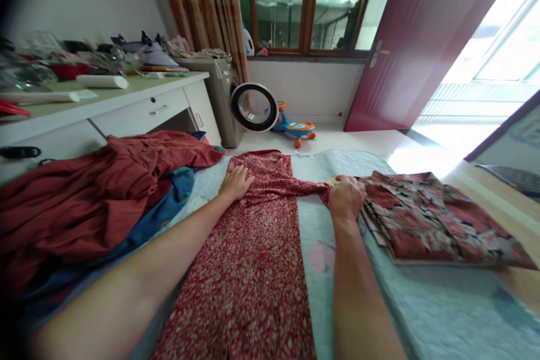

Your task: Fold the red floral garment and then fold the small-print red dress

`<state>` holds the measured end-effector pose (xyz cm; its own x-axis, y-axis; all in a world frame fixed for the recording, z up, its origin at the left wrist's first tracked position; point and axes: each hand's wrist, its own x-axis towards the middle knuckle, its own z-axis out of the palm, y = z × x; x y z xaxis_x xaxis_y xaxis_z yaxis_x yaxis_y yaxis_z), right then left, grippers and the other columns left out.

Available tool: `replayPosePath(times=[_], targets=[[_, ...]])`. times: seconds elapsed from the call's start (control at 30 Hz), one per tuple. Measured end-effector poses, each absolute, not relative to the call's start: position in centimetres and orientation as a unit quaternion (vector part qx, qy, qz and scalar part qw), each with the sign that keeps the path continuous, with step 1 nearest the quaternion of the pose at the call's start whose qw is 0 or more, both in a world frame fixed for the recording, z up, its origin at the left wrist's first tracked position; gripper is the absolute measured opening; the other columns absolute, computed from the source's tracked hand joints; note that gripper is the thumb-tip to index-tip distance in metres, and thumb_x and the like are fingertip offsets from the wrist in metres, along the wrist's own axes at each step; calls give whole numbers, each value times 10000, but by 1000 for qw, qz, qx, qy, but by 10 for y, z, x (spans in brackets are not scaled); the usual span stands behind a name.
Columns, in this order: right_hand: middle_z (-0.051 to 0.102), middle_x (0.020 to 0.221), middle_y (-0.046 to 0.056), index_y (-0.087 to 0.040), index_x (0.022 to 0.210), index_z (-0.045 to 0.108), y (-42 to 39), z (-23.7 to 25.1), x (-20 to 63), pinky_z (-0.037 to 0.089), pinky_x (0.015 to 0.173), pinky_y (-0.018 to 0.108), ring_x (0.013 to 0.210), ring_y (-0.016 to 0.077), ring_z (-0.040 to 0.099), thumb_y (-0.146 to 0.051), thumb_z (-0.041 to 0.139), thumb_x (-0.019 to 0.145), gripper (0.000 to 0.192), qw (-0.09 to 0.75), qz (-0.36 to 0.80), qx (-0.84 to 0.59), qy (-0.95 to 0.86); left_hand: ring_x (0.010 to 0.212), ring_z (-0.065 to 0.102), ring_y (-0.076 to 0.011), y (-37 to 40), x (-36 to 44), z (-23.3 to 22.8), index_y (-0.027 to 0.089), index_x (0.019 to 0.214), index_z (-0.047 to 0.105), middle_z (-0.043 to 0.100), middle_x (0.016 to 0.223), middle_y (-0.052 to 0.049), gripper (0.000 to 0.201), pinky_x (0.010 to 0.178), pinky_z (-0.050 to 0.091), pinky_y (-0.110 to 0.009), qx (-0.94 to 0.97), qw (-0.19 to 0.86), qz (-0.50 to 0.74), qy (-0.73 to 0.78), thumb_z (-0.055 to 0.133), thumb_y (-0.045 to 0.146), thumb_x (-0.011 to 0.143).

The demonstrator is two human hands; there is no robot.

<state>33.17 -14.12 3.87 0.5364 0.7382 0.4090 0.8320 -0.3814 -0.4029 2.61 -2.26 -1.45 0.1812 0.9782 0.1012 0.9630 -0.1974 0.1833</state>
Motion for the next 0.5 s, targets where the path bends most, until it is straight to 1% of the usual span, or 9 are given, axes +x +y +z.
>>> replayPosePath(times=[0.1, 0.17, 0.3, 0.4, 0.5], targets=[[660, 1187, 144, -180, 1087, 727, -148, 48, 340, 375, 914, 454, 1125, 335, 494, -198, 447, 851, 367, 223, -66, -857, -459, 1484, 250, -280, -23, 26, -15, 114, 1477, 380, 271, 1605, -152, 647, 1200, 236, -415, 761, 27, 87, 642, 298, 525, 983], [645, 1224, 145, -188, 1121, 712, -151, 48, 344, 374, 908, 485, 1136, 360, 482, -242, 462, 865, 363, 177, -42, -870, -458, 1487, 242, -282, -23, 26, -15, 111, 1496, 350, 240, 1615, -156, 673, 1201, 237, -414, 755, 19, 86, 649, 292, 539, 980], [611, 1269, 160, -210, 1204, 665, -154, 43, 347, 385, 881, 506, 1142, 389, 484, -293, 483, 882, 379, 111, 0, -876, -469, 1489, 235, -290, -23, 27, -16, 103, 1511, 326, 224, 1617, -166, 698, 1203, 230, -423, 754, 21, 78, 652, 280, 551, 977], [630, 1234, 154, -235, 1132, 698, -153, 44, 347, 382, 890, 525, 1142, 392, 501, -285, 488, 881, 331, 85, 15, -881, -464, 1488, 236, -293, -23, 27, -15, 97, 1517, 314, 233, 1614, -169, 709, 1206, 219, -433, 756, 29, 71, 650, 266, 554, 977], [666, 1158, 147, -228, 1018, 730, -153, 52, 351, 396, 880, 519, 1100, 374, 540, -224, 505, 827, 296, 101, 12, -884, -457, 1493, 219, -293, -22, 27, -15, 108, 1517, 320, 224, 1618, -165, 714, 1206, 211, -444, 756, 35, 63, 651, 254, 568, 974]])
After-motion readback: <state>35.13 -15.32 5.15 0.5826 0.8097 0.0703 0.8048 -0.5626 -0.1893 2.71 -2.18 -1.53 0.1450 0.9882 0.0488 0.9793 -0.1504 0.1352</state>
